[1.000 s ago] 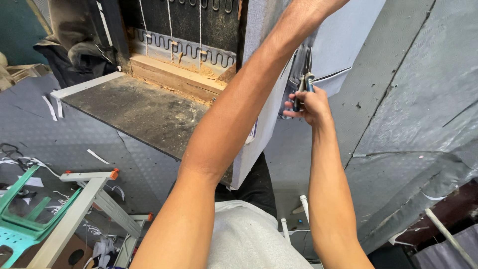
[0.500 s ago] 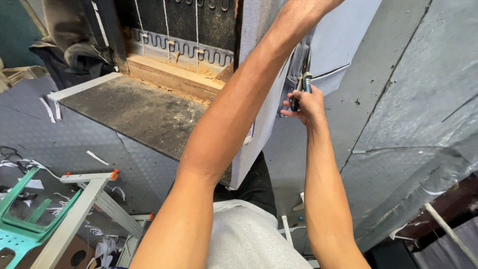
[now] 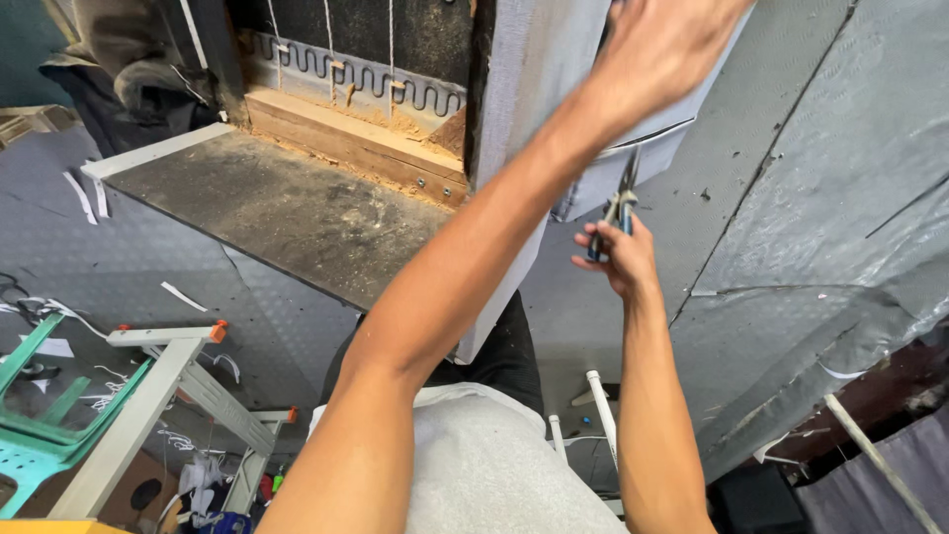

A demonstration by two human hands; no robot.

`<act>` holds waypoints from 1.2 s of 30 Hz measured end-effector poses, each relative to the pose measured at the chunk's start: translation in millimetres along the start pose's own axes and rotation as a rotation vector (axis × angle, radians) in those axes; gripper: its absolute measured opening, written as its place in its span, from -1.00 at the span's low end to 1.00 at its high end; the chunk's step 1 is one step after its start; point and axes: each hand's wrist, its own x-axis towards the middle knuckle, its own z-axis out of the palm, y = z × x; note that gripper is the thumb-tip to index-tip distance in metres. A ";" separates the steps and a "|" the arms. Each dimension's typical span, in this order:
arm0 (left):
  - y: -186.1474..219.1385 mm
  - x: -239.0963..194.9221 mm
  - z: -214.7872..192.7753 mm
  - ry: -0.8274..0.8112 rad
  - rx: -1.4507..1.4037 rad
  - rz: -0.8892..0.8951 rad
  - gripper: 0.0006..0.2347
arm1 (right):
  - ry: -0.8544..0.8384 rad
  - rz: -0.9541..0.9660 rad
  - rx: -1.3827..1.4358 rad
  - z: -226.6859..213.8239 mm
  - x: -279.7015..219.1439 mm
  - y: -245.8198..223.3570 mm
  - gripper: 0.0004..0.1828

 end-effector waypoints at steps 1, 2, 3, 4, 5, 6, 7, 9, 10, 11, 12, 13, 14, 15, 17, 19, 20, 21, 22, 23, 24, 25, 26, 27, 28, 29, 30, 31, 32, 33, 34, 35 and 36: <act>11.6 -12.0 -8.5 0.058 -0.102 -0.033 -0.76 | 0.032 0.015 0.007 -7.0 -4.3 7.3 -0.80; 21.3 -24.6 -18.4 0.116 -0.206 -0.064 -0.73 | 0.031 0.014 0.008 -13.3 -6.3 13.5 -0.81; 31.5 -40.8 -28.2 0.173 -0.316 -0.102 -0.69 | 0.035 0.022 0.006 -22.0 -11.9 22.8 -0.82; 40.8 -54.6 -38.0 0.106 -0.304 -0.178 -0.71 | 0.039 0.029 0.004 -29.4 -17.5 31.9 -0.83; 48.1 -64.2 -47.8 0.036 -0.291 -0.248 -0.73 | 0.053 0.038 0.002 -34.4 -21.1 39.0 -0.83; 55.3 -73.4 -57.5 -0.035 -0.279 -0.316 -0.75 | 0.068 0.047 0.000 -38.3 -24.7 45.3 -0.82; 62.2 -83.1 -67.1 -0.046 -0.298 -0.329 -0.78 | 0.080 0.053 0.001 -39.0 -26.7 50.9 -0.82; 72.6 -101.0 -84.7 -0.074 -0.338 -0.356 -0.82 | 0.090 0.074 -0.022 -37.4 -32.0 62.4 -0.79; 74.6 -108.6 -92.8 -0.055 -0.341 -0.302 -0.82 | 0.096 0.087 -0.031 -35.6 -35.6 68.6 -0.77; 77.0 -117.3 -99.9 -0.037 -0.347 -0.248 -0.81 | 0.088 0.094 -0.031 -34.8 -41.1 75.5 -0.77; 79.8 -126.2 -106.4 -0.020 -0.353 -0.193 -0.79 | 0.079 0.101 -0.029 -33.2 -46.4 81.8 -0.77; 80.6 -131.7 -112.5 -0.021 -0.402 -0.191 -0.80 | 0.070 0.101 -0.026 -29.5 -47.9 84.7 -0.77; 81.4 -137.0 -118.4 -0.022 -0.452 -0.189 -0.80 | 0.059 0.100 -0.019 -25.5 -50.4 87.4 -0.77; 81.8 -141.5 -123.4 -0.022 -0.501 -0.187 -0.80 | 0.046 0.098 -0.013 -21.4 -52.6 89.9 -0.77; 81.3 -145.5 -131.6 -0.055 -0.543 -0.293 -0.85 | 0.028 0.089 -0.005 -13.4 -58.7 92.7 -0.76; 81.7 -147.0 -135.9 -0.097 -0.538 -0.385 -0.87 | 0.015 0.080 -0.002 -7.0 -67.3 93.7 -0.74; 82.0 -147.4 -136.4 -0.123 -0.514 -0.424 -0.87 | 0.023 0.077 0.001 -5.0 -72.6 94.0 -0.75; 79.4 -144.5 -136.0 -0.144 -0.486 -0.457 -0.86 | 0.027 0.067 0.004 -2.1 -73.2 90.5 -0.76; 77.6 -142.3 -134.7 -0.083 -0.492 -0.406 -0.87 | 0.031 0.056 0.006 0.2 -73.3 86.6 -0.77; 76.5 -141.6 -132.4 -0.021 -0.497 -0.361 -0.87 | 0.026 0.032 0.018 1.1 -73.8 82.8 -0.75; 74.5 -140.8 -130.0 0.040 -0.500 -0.315 -0.87 | 0.020 0.008 0.029 1.4 -73.1 78.3 -0.74; 73.9 -142.8 -128.1 0.051 -0.486 -0.306 -0.87 | 0.013 -0.013 0.041 0.7 -75.8 76.9 -0.73; 73.8 -144.6 -125.9 0.063 -0.471 -0.298 -0.85 | 0.013 -0.022 0.027 -1.9 -79.2 75.6 -0.72; 72.6 -144.3 -123.8 0.076 -0.455 -0.284 -0.84 | 0.012 -0.038 0.014 -4.3 -78.2 71.6 -0.71; 72.0 -144.6 -121.9 0.060 -0.453 -0.330 -0.84 | 0.011 -0.053 0.001 -7.1 -76.4 68.2 -0.71; 71.2 -143.8 -119.7 0.046 -0.453 -0.374 -0.83 | -0.001 -0.056 0.000 -10.6 -72.9 64.4 -0.71; 70.9 -143.2 -117.2 0.031 -0.453 -0.417 -0.83 | -0.012 -0.059 -0.002 -15.8 -69.3 60.9 -0.71; 71.1 -144.6 -115.6 0.051 -0.467 -0.417 -0.83 | -0.028 -0.059 -0.006 -20.4 -65.1 58.9 -0.70; 72.0 -146.9 -113.9 0.070 -0.481 -0.416 -0.83 | -0.035 -0.065 -0.019 -25.7 -60.1 56.8 -0.71; 73.2 -149.5 -112.1 0.092 -0.492 -0.417 -0.84 | -0.044 -0.069 -0.032 -31.5 -54.8 55.0 -0.71; 74.7 -151.4 -109.2 0.084 -0.474 -0.454 -0.84 | -0.054 -0.074 -0.046 -37.2 -49.1 53.7 -0.71; 77.8 -152.5 -104.3 0.076 -0.459 -0.492 -0.84 | -0.073 -0.077 -0.045 -45.3 -42.8 50.9 -0.72; 81.2 -153.9 -98.7 0.067 -0.445 -0.530 -0.85 | -0.093 -0.080 -0.045 -53.4 -36.1 47.6 -0.74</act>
